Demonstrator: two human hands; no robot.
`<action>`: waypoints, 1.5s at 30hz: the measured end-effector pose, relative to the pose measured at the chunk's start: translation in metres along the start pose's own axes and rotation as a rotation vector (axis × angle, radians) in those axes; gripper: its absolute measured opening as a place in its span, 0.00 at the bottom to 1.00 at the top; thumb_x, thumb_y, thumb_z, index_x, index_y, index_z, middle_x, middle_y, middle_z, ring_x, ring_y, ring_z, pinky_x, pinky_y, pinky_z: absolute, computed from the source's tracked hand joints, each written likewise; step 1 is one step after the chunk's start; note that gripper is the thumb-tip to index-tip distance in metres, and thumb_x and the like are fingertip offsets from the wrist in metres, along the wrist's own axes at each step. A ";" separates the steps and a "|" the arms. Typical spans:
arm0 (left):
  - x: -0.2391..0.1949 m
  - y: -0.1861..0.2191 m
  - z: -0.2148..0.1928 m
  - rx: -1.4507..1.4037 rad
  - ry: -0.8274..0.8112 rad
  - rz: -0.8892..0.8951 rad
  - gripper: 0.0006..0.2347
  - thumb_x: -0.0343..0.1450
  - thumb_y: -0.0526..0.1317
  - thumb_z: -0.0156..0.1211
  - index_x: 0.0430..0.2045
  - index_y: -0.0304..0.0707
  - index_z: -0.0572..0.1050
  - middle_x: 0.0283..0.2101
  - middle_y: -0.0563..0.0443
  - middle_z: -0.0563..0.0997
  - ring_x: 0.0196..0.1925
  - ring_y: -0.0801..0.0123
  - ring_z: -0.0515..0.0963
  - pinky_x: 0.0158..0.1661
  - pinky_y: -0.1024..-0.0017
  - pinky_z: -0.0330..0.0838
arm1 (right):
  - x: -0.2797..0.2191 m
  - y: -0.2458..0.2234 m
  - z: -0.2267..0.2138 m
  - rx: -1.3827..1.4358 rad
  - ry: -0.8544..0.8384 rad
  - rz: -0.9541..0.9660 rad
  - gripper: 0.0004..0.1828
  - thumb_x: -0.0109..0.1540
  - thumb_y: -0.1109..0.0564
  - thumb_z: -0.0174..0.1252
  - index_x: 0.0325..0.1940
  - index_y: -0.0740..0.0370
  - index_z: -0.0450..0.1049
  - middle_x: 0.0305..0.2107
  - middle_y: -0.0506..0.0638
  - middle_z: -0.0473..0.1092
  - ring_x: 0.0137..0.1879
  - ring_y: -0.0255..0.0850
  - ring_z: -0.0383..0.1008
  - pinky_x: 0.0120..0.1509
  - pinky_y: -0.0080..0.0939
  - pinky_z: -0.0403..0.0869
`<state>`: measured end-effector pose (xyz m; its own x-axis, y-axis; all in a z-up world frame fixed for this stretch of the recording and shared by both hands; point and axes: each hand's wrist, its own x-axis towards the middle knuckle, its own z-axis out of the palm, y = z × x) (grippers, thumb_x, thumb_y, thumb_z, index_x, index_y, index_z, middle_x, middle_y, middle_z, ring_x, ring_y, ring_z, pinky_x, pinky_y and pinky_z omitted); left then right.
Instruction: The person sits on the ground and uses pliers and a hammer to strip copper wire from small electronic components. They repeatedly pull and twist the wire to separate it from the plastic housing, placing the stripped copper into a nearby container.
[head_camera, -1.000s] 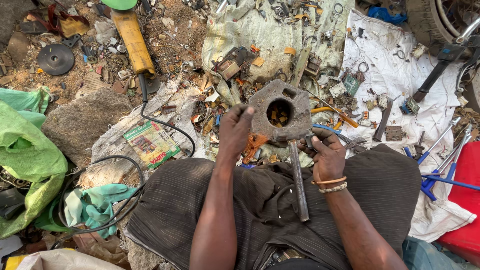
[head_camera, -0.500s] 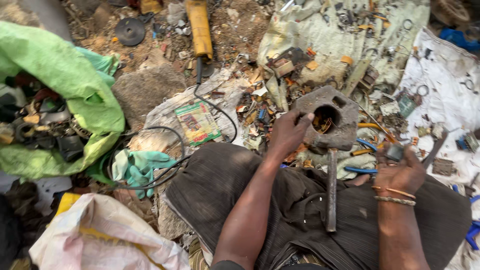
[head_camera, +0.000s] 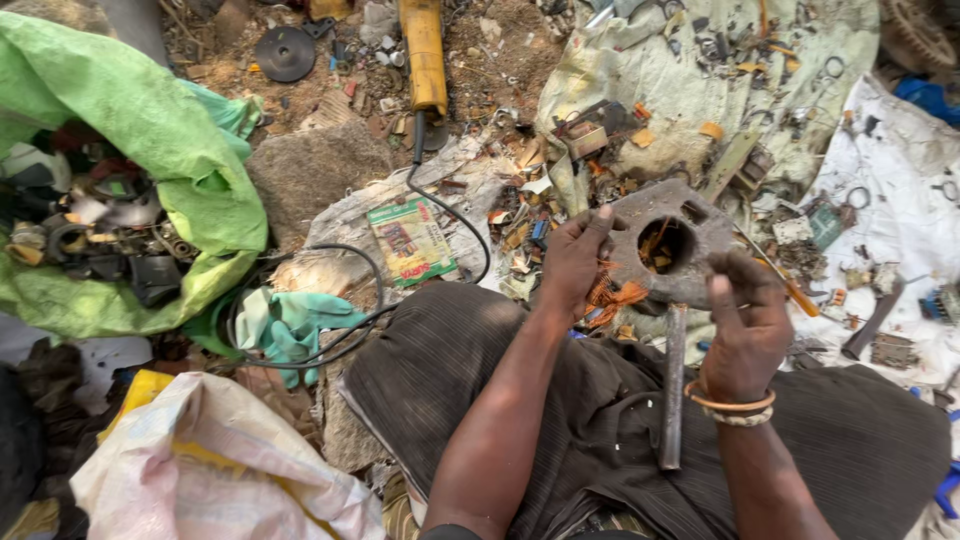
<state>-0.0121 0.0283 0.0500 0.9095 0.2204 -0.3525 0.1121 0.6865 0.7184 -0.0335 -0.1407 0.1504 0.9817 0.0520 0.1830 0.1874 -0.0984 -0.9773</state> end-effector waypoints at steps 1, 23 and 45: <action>0.001 -0.006 0.003 -0.050 0.007 -0.007 0.16 0.78 0.50 0.58 0.31 0.34 0.81 0.23 0.57 0.70 0.26 0.76 0.65 0.28 0.76 0.62 | -0.009 0.010 -0.011 -0.078 0.022 0.062 0.12 0.70 0.58 0.62 0.57 0.61 0.74 0.53 0.57 0.76 0.62 0.44 0.77 0.64 0.43 0.80; -0.017 -0.008 0.016 0.716 -0.237 -0.159 0.21 0.75 0.55 0.57 0.52 0.36 0.76 0.48 0.41 0.84 0.44 0.63 0.82 0.48 0.54 0.76 | -0.013 0.053 -0.029 0.547 -0.016 0.404 0.31 0.63 0.67 0.63 0.69 0.65 0.61 0.54 0.59 0.73 0.60 0.44 0.75 0.64 0.43 0.78; -0.040 0.019 0.034 0.783 -0.421 0.091 0.08 0.71 0.39 0.65 0.40 0.37 0.80 0.36 0.51 0.86 0.37 0.71 0.84 0.38 0.69 0.78 | 0.014 0.029 -0.059 -0.200 -0.367 0.324 0.16 0.60 0.59 0.67 0.51 0.65 0.80 0.42 0.53 0.80 0.48 0.38 0.81 0.53 0.38 0.81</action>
<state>-0.0323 0.0091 0.0986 0.9825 -0.1275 -0.1355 0.1334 -0.0254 0.9907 -0.0127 -0.2010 0.1305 0.9210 0.3284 -0.2098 -0.0863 -0.3531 -0.9316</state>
